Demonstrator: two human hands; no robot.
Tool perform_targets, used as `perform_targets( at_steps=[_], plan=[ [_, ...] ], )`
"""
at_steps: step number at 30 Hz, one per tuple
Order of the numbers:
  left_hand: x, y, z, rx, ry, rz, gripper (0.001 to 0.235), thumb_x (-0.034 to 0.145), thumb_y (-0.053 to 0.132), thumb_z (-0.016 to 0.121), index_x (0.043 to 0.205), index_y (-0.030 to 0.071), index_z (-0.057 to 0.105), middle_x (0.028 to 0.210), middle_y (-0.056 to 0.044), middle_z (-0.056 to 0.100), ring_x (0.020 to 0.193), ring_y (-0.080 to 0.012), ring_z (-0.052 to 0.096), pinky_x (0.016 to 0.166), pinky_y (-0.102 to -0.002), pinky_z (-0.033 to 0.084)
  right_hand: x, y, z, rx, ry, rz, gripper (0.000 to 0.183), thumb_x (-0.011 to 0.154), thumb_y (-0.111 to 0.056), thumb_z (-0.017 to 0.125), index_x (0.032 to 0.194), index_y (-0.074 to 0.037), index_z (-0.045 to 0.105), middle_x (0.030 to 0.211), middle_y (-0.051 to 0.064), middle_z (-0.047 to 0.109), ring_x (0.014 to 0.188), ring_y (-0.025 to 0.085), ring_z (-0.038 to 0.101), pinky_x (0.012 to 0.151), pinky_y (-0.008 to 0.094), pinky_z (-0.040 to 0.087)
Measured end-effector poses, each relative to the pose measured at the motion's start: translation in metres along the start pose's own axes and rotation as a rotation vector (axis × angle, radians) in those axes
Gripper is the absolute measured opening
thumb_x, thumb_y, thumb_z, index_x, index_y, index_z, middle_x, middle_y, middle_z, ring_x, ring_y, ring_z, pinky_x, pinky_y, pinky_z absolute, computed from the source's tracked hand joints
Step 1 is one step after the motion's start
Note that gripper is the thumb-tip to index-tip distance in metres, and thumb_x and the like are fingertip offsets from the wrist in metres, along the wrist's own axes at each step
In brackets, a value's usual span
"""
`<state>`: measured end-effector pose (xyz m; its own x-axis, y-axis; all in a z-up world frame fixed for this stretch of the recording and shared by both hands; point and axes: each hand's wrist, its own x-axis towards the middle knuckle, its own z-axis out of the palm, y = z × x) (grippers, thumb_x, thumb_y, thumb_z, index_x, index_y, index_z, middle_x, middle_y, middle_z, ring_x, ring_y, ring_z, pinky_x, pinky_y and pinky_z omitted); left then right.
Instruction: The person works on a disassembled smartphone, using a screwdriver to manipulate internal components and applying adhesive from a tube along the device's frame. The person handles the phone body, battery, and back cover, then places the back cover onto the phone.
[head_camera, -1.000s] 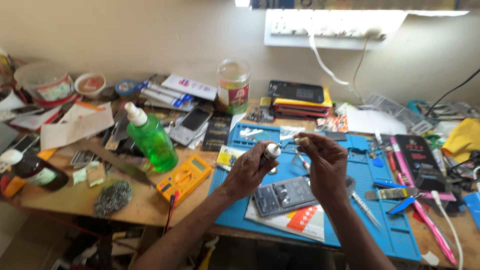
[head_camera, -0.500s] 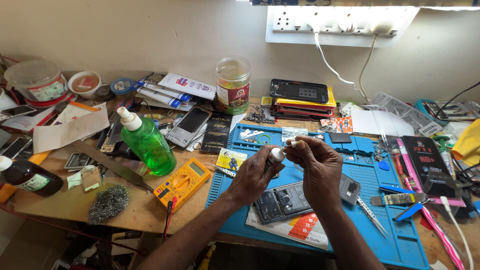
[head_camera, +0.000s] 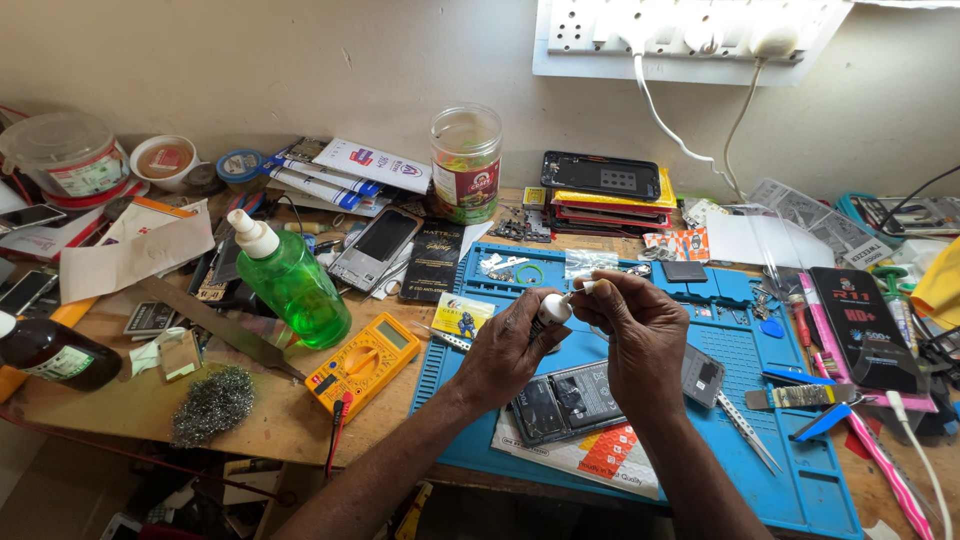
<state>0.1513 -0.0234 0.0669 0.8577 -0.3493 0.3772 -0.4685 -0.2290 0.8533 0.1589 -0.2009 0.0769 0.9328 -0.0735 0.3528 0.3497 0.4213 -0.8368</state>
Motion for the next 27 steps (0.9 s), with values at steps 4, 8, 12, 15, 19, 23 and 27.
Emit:
perform_targets(
  at_steps=[4,8,12,15,19,23,27],
  plan=[
    [0.0002,-0.0010,0.0000,0.025,0.002,0.015,0.043,0.104,0.038,0.055,0.131,0.006,0.052,0.097,-0.009,0.068,0.084,-0.0168,0.076,0.070,-0.031,0.064,0.0008,0.0015,-0.0015,-0.002,0.002,0.002,0.022,0.097,-0.010,0.071,0.114,0.003,0.072,0.103,0.018,0.077,0.088,0.020,0.077,0.081,0.032,0.065],
    [-0.0005,0.0000,0.0002,0.022,0.009,0.024,0.041,0.104,0.036,0.056,0.130,0.005,0.052,0.099,-0.009,0.068,0.085,-0.0171,0.077,0.070,-0.031,0.065,0.0006,0.0020,-0.0020,-0.015,0.028,0.020,0.022,0.096,-0.011,0.071,0.114,0.003,0.072,0.102,0.017,0.077,0.087,0.020,0.078,0.079,0.033,0.065],
    [-0.0002,0.0031,-0.0005,0.070,0.012,-0.026,0.040,0.102,0.035,0.057,0.130,0.007,0.052,0.098,-0.009,0.070,0.085,-0.0173,0.078,0.068,-0.030,0.065,-0.0002,0.0009,-0.0012,-0.037,0.023,0.009,0.023,0.096,-0.010,0.071,0.114,0.003,0.072,0.102,0.018,0.078,0.087,0.021,0.078,0.078,0.033,0.066],
    [0.0002,0.0043,-0.0008,0.065,0.015,0.017,0.038,0.104,0.034,0.057,0.129,0.007,0.052,0.099,-0.008,0.070,0.086,-0.0177,0.079,0.068,-0.030,0.067,-0.0001,0.0005,-0.0013,-0.060,0.022,0.006,0.022,0.096,-0.010,0.071,0.115,0.003,0.072,0.101,0.018,0.078,0.087,0.021,0.078,0.077,0.033,0.065],
    [-0.0012,0.0030,-0.0010,0.155,0.052,0.054,0.037,0.103,0.030,0.061,0.130,0.005,0.054,0.097,-0.010,0.072,0.083,-0.0211,0.078,0.067,-0.035,0.062,-0.0006,0.0026,-0.0024,-0.047,0.035,0.004,0.021,0.099,-0.011,0.071,0.114,0.003,0.072,0.102,0.017,0.077,0.087,0.020,0.077,0.079,0.033,0.066],
    [-0.0004,0.0040,-0.0018,0.132,0.041,0.045,0.038,0.102,0.030,0.061,0.130,0.006,0.054,0.099,-0.010,0.072,0.083,-0.0196,0.079,0.067,-0.033,0.064,-0.0010,0.0018,-0.0024,-0.059,0.016,-0.003,0.022,0.098,-0.011,0.071,0.115,0.002,0.071,0.103,0.017,0.077,0.088,0.021,0.078,0.079,0.033,0.066],
    [-0.0005,0.0042,-0.0024,0.120,0.045,0.051,0.040,0.101,0.031,0.061,0.131,0.006,0.053,0.100,-0.010,0.071,0.084,-0.0196,0.078,0.067,-0.033,0.064,-0.0015,0.0005,-0.0029,-0.059,0.009,0.001,0.023,0.097,-0.011,0.071,0.115,0.002,0.071,0.103,0.018,0.078,0.088,0.021,0.078,0.078,0.033,0.066]
  ],
)
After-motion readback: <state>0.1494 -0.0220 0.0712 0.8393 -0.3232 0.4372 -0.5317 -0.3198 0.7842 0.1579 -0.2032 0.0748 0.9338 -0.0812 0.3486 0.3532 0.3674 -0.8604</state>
